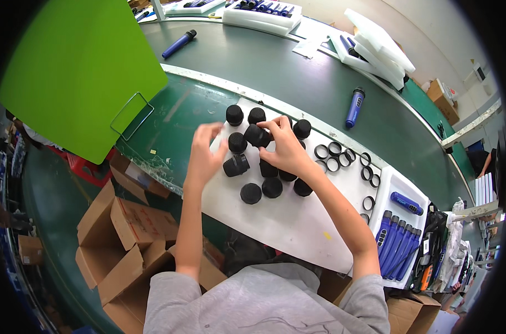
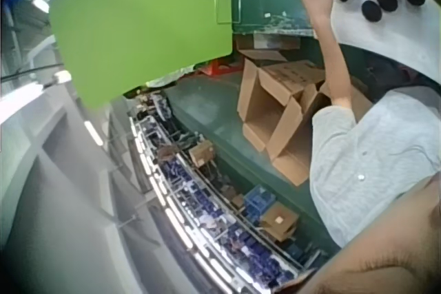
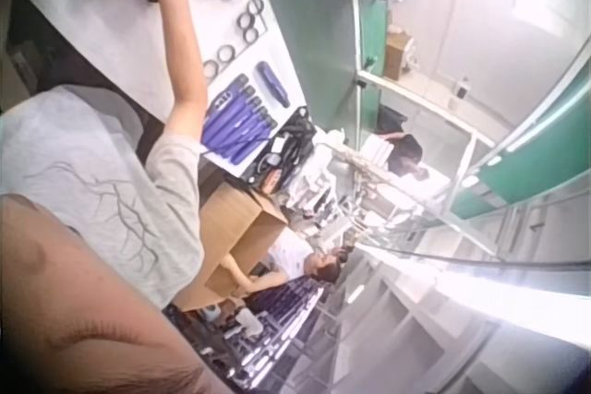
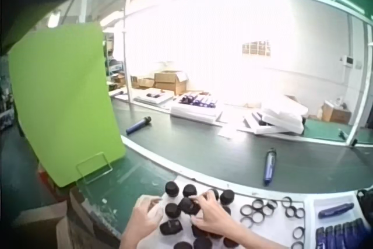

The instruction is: The person retrieves black textured caps from a cardboard box and arranges them on a white tray. They then pick up blue cylindrical flashlight bodies and screw the black caps onto them one by one. The person places the assembled flashlights on the green workbench.

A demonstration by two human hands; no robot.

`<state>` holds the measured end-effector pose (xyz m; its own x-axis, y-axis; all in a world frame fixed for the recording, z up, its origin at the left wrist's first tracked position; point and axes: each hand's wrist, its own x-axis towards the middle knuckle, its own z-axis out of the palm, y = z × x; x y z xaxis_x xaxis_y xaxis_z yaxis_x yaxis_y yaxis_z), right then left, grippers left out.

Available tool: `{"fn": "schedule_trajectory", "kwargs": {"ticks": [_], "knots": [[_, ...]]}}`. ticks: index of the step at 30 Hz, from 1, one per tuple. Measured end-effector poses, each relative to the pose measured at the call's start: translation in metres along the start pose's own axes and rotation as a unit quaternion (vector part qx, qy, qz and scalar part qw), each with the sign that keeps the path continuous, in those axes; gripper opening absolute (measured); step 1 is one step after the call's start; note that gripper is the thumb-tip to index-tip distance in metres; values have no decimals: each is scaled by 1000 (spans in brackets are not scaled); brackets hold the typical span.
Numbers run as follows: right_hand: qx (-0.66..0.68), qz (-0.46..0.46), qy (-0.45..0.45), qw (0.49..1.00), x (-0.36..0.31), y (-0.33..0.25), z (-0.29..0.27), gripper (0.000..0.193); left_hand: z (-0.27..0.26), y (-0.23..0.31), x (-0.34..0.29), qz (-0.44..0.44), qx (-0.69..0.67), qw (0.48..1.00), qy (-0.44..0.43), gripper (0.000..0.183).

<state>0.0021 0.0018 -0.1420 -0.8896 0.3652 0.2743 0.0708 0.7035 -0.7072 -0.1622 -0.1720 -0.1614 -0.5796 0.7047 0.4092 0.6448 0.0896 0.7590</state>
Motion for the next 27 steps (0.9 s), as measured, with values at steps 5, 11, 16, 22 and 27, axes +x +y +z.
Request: {"fn": "schedule_trajectory", "kwargs": {"ticks": [5, 11, 16, 22, 27], "knots": [[47, 20, 33, 998, 6, 1, 7, 61, 8, 21, -54, -4, 136, 990, -27, 37], [-35, 22, -8, 999, 7, 4, 9, 56, 2, 31, -60, -23, 89, 995, -47, 46], [-47, 79, -39, 995, 10, 1, 10, 53, -1, 32, -52, 12, 68, 992, -107, 55], [-119, 61, -27, 991, -1, -14, -5, 49, 0, 48, -48, 39, 53, 987, -144, 55], [-133, 19, 3, 991, -25, -24, -42, 34, -8, 67, -33, 113, 45, 983, -138, 42]]}}
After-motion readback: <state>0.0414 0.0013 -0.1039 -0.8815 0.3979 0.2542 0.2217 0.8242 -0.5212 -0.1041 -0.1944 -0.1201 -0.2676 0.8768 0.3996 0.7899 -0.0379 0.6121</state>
